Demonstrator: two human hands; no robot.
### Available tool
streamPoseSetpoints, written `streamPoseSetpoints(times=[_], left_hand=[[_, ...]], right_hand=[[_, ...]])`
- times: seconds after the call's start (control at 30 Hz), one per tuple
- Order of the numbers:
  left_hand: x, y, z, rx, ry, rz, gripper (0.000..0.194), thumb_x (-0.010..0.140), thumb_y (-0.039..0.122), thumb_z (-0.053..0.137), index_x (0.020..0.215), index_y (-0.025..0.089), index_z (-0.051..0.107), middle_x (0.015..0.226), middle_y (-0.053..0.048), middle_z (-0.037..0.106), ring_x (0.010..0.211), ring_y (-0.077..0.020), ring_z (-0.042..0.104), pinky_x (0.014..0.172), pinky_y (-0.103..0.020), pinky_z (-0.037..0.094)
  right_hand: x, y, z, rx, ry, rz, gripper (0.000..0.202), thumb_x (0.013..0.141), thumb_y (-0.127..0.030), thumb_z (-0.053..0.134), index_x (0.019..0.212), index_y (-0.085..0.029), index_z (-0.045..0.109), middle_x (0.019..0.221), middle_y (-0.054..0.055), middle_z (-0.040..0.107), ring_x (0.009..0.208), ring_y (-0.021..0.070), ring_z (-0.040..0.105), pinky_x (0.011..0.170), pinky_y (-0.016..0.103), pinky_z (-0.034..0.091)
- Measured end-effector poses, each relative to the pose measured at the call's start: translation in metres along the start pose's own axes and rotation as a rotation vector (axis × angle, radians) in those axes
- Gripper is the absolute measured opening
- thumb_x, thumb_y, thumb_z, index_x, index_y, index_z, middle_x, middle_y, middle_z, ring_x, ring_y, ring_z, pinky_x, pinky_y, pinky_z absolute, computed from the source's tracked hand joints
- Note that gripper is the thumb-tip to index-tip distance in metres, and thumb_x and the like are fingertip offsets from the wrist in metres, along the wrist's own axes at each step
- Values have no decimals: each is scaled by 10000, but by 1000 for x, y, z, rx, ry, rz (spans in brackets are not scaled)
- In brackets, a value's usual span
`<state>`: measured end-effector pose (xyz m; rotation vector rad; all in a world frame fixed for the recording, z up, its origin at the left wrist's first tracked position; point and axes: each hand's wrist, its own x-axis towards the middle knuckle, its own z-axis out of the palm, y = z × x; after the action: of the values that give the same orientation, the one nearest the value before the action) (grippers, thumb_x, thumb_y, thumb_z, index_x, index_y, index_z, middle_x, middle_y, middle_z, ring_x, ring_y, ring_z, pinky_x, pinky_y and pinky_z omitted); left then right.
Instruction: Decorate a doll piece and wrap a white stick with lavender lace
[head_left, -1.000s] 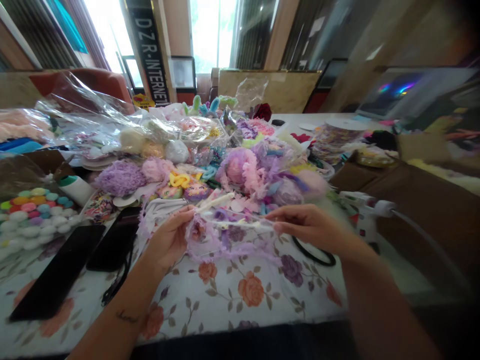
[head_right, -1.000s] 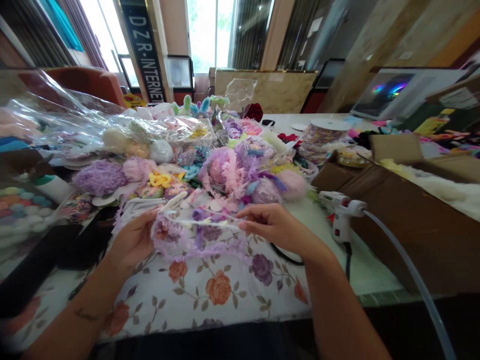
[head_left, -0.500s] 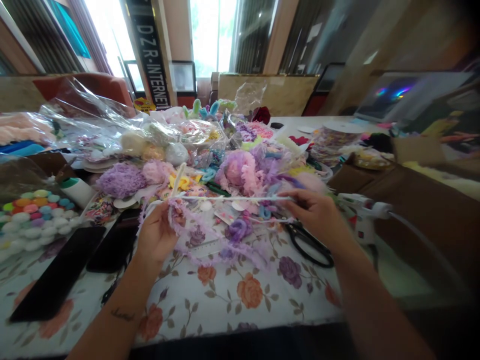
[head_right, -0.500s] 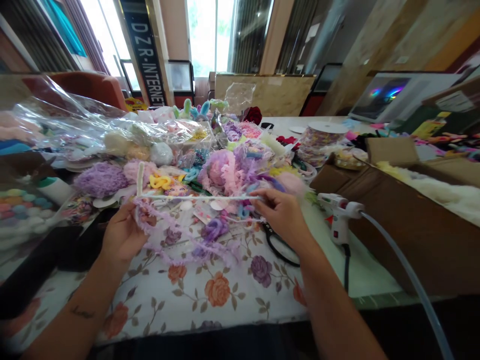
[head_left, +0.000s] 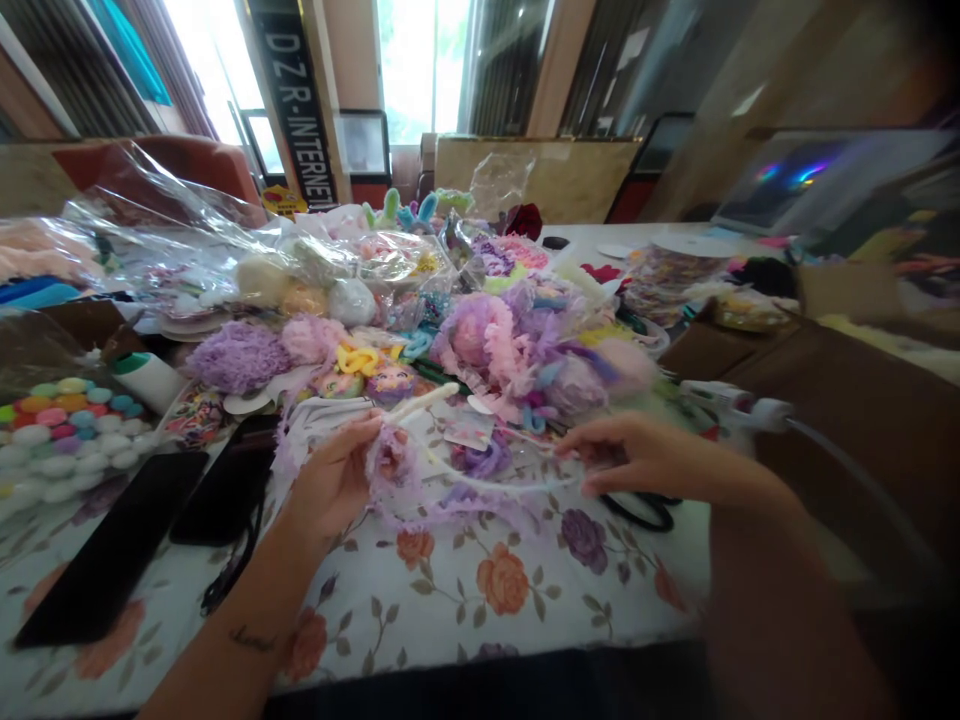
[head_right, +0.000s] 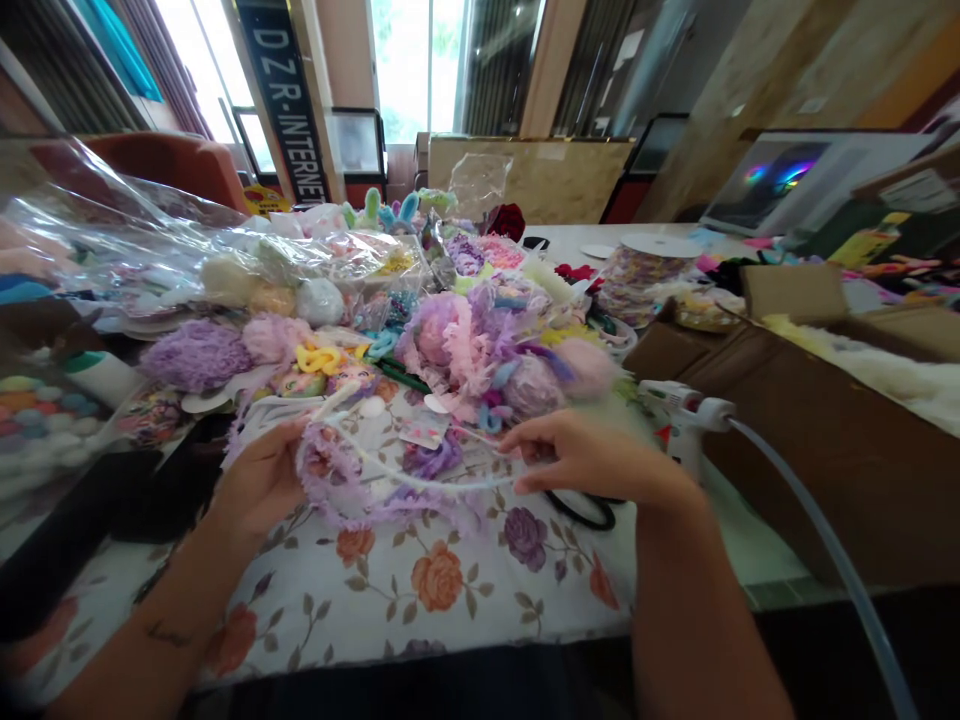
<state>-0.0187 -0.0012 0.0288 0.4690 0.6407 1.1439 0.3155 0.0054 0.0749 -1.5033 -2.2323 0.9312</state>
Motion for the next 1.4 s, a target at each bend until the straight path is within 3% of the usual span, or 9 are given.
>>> streamPoseSetpoints(times=[0.1,0.2,0.27,0.37,0.6,0.8,1.03,1.27,1.4], left_hand=[[1,-4,0,44,-43,-35,69,723,142,690,776,139,646,665,-12,670,497,-100,588,466,-191,484],[1,-7,2,101,-68,-62,81,707,154,712,752,133,648,653,-17,666,496,-99,584,447,-185,463],[1,-8,4,123,-77,-75,83,700,156,718,738,130,649,643,-15,662,490,-96,576,440,-183,456],[1,-9,5,133,-66,-68,80,694,152,719,717,127,647,615,-5,644,481,-91,566,429,-179,450],[5,-9,1,111,-25,-57,72,699,147,706,719,129,640,614,13,638,465,-86,568,439,-178,465],[12,-8,-3,91,93,-55,48,779,108,620,738,110,645,630,-15,661,487,-98,597,492,-198,513],[14,-11,1,137,225,-81,130,831,64,556,751,86,657,665,-41,687,555,-111,644,525,-199,540],[14,-9,3,84,246,-56,130,840,57,546,789,87,662,671,-33,682,548,-111,639,532,-213,554],[15,-11,1,75,225,-39,128,845,67,549,791,89,663,667,-28,673,550,-105,633,539,-209,552]], right_hand=[[12,0,14,-161,-135,30,381,714,-385,741,1053,-210,739,722,23,666,611,172,577,545,263,405],[27,-10,40,-231,-67,-80,409,784,-224,648,1193,-228,664,802,32,693,675,182,620,610,259,422],[37,-18,56,-322,-67,-177,364,799,-139,596,1140,-224,690,912,70,721,769,210,648,664,269,419],[57,-26,73,-395,-54,-245,266,847,-127,527,1001,-192,734,822,87,728,709,200,636,636,264,390],[112,-36,81,-224,19,-273,159,818,-150,571,732,-135,703,675,37,683,613,139,562,560,221,350],[134,-47,93,-213,225,-187,196,859,-159,515,893,-147,707,801,56,723,713,162,623,614,223,404],[122,-43,101,-317,192,-214,380,832,-213,614,1209,-185,573,957,81,717,854,217,654,706,260,439],[80,-23,66,-313,-51,-190,351,710,-287,753,1028,-183,648,986,67,706,890,233,652,733,271,452],[68,-21,69,-296,-86,-145,277,715,-232,736,983,-183,685,929,55,704,832,212,646,692,263,442]])
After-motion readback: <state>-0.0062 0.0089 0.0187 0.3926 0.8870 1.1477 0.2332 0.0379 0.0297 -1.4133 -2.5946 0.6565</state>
